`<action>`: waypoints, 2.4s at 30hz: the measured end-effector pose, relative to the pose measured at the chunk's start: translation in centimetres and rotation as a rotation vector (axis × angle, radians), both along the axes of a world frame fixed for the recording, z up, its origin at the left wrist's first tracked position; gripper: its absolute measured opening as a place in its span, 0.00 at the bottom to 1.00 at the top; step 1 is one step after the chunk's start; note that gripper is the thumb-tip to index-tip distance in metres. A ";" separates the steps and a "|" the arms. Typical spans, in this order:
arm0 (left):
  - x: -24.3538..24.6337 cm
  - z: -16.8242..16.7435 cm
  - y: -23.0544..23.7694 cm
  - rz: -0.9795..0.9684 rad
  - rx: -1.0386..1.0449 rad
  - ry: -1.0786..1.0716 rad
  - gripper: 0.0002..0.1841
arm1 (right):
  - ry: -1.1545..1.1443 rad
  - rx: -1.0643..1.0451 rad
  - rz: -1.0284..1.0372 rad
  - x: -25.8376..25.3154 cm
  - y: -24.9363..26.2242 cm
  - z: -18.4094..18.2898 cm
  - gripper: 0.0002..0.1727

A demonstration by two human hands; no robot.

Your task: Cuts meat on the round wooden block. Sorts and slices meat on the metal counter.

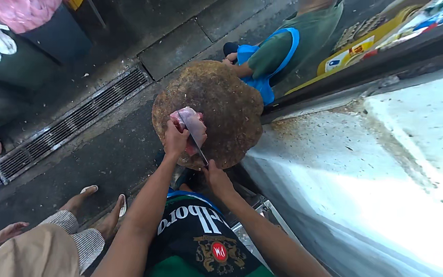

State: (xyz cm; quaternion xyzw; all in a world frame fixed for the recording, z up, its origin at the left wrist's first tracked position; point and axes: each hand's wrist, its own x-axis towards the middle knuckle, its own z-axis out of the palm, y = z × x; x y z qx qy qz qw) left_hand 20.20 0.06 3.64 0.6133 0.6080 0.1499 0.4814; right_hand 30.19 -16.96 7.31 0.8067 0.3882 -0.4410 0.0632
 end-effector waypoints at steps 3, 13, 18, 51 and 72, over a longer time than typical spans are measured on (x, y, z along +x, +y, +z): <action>-0.4 -0.6 0.4 0.015 -0.008 -0.017 0.32 | 0.001 -0.052 0.026 0.1 0.1 0.5 0.27; -1.0 -1.3 4.7 0.019 -0.208 -0.047 0.31 | -0.041 -0.074 0.073 -0.9 7.0 2.6 0.27; -0.9 -1.8 4.9 -0.011 -0.210 -0.059 0.32 | -0.036 -0.054 0.045 -1.5 12.6 1.8 0.25; -2.2 -0.3 6.5 -0.002 -0.184 0.267 0.32 | -0.001 -0.159 -0.043 -0.9 -4.0 -2.2 0.28; -7.4 4.0 14.3 -0.439 -0.157 -0.337 0.18 | -0.014 0.089 -0.791 -10.2 -16.0 -1.9 0.28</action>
